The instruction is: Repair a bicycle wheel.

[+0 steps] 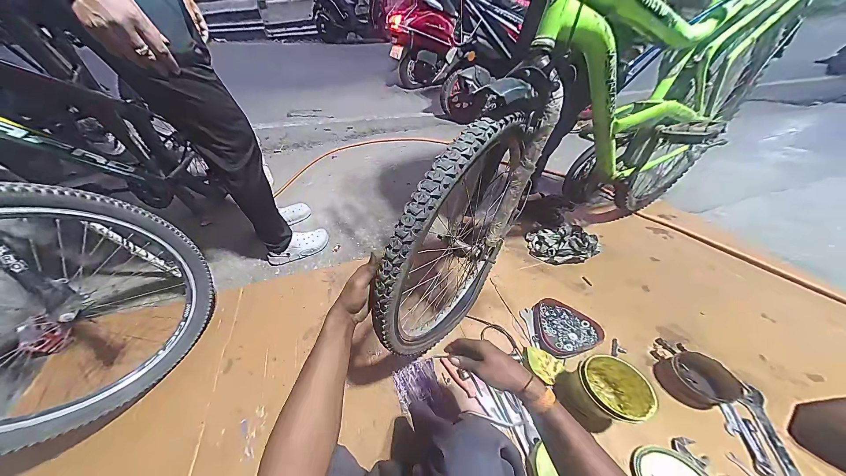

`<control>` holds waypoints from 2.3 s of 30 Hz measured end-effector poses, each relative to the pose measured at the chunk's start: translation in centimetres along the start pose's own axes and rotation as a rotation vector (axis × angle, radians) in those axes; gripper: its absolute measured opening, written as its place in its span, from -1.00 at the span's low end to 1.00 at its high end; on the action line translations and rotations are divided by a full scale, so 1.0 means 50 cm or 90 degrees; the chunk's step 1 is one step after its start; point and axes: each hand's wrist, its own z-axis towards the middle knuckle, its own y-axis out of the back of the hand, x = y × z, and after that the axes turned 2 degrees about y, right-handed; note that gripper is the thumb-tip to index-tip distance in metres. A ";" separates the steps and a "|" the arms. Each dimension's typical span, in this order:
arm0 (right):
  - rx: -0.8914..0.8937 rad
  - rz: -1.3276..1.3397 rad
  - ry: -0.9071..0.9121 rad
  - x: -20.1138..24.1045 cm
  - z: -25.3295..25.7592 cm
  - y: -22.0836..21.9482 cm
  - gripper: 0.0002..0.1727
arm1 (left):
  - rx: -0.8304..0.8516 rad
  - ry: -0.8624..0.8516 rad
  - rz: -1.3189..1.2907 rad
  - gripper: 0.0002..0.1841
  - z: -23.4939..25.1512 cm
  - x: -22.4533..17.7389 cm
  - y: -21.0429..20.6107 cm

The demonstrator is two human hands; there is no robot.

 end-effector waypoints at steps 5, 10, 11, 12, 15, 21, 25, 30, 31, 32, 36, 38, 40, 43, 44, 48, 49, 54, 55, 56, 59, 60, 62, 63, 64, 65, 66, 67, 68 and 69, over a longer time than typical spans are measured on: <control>-0.199 0.251 0.233 0.155 0.034 -0.006 -0.63 | 0.054 0.079 -0.126 -0.42 0.036 -0.001 -0.046; -0.349 0.335 0.295 0.257 0.043 -0.034 -0.40 | -0.015 -0.025 -0.061 -0.57 0.022 0.016 -0.084; -0.354 0.353 0.294 0.272 0.040 -0.042 -0.36 | -0.044 -0.062 -0.036 -0.56 0.016 0.022 -0.091; -0.359 0.370 0.291 0.283 0.037 -0.051 -0.32 | -0.066 -0.096 -0.008 -0.52 0.009 0.026 -0.099; -0.398 0.408 0.272 0.290 0.034 -0.070 -0.26 | -0.119 -0.146 0.029 -0.53 -0.017 0.028 -0.135; -0.344 0.498 0.330 0.270 0.033 -0.064 -0.37 | -0.058 -0.178 0.094 -0.53 -0.015 0.033 -0.119; -0.209 0.552 0.331 0.256 0.016 -0.040 -0.31 | -0.048 -0.212 0.154 -0.52 -0.008 0.034 -0.104; -0.159 0.532 0.318 0.244 0.019 -0.020 -0.39 | -0.059 -0.239 0.198 -0.57 -0.016 0.014 -0.115; -0.160 0.534 0.311 0.246 0.019 -0.018 -0.42 | -0.054 -0.237 0.194 -0.57 -0.016 0.013 -0.116; -0.157 0.537 0.305 0.248 0.020 -0.016 -0.45 | -0.043 -0.233 0.184 -0.57 -0.015 0.012 -0.115; -0.085 0.575 0.306 0.247 0.038 -0.007 -0.55 | -0.006 -0.223 0.165 -0.55 -0.017 0.020 -0.095; -0.062 0.610 0.288 0.250 0.043 -0.005 -0.59 | 0.010 -0.225 0.171 -0.56 -0.021 0.020 -0.092; -0.064 0.636 0.275 0.252 0.042 -0.011 -0.61 | 0.007 -0.235 0.178 -0.57 -0.027 0.022 -0.095; -0.098 0.646 0.284 0.249 0.030 -0.020 -0.55 | -0.021 -0.250 0.215 -0.57 -0.034 0.034 -0.104; -0.111 0.634 0.287 0.245 0.022 -0.021 -0.53 | -0.029 -0.258 0.222 -0.57 -0.036 0.040 -0.110; -0.122 0.573 0.288 0.212 -0.015 -0.009 -0.47 | -0.060 -0.277 0.237 -0.58 -0.047 0.075 -0.147; -0.118 0.558 0.280 0.204 -0.023 -0.004 -0.47 | -0.065 -0.280 0.244 -0.60 -0.049 0.082 -0.158; -0.093 0.521 0.283 0.180 -0.059 0.018 -0.31 | -0.061 -0.297 0.301 -0.58 -0.052 0.119 -0.198; -0.090 0.517 0.280 0.170 -0.065 0.021 -0.32 | -0.062 -0.297 0.311 -0.58 -0.055 0.128 -0.203; -0.089 0.517 0.281 0.158 -0.068 0.026 -0.37 | -0.060 -0.295 0.316 -0.59 -0.057 0.134 -0.209; -0.099 0.504 0.287 0.121 -0.079 0.047 -0.61 | -0.057 -0.276 0.288 -0.64 -0.062 0.150 -0.229; -0.092 0.506 0.294 0.114 -0.084 0.053 -0.66 | -0.056 -0.273 0.280 -0.65 -0.063 0.153 -0.235; -0.095 0.506 0.285 0.108 -0.095 0.061 -0.57 | -0.056 -0.278 0.277 -0.65 -0.063 0.163 -0.243; -0.113 0.513 0.269 0.106 -0.096 0.062 -0.47 | -0.051 -0.284 0.277 -0.64 -0.060 0.167 -0.244; -0.140 0.532 0.249 0.103 -0.093 0.060 -0.43 | -0.044 -0.290 0.279 -0.63 -0.056 0.168 -0.246; -0.172 0.561 0.228 0.102 -0.087 0.055 -0.46 | -0.033 -0.294 0.274 -0.61 -0.053 0.167 -0.248; -0.206 0.588 0.216 0.106 -0.080 0.050 -0.52 | -0.024 -0.295 0.269 -0.59 -0.050 0.165 -0.250; -0.247 0.609 0.207 0.110 -0.072 0.045 -0.56 | -0.019 -0.293 0.266 -0.57 -0.049 0.165 -0.251; -0.298 0.625 0.192 0.116 -0.064 0.042 -0.59 | -0.021 -0.292 0.269 -0.57 -0.046 0.165 -0.251; -0.359 0.639 0.170 0.120 -0.058 0.046 -0.61 | -0.022 -0.293 0.269 -0.57 -0.043 0.165 -0.251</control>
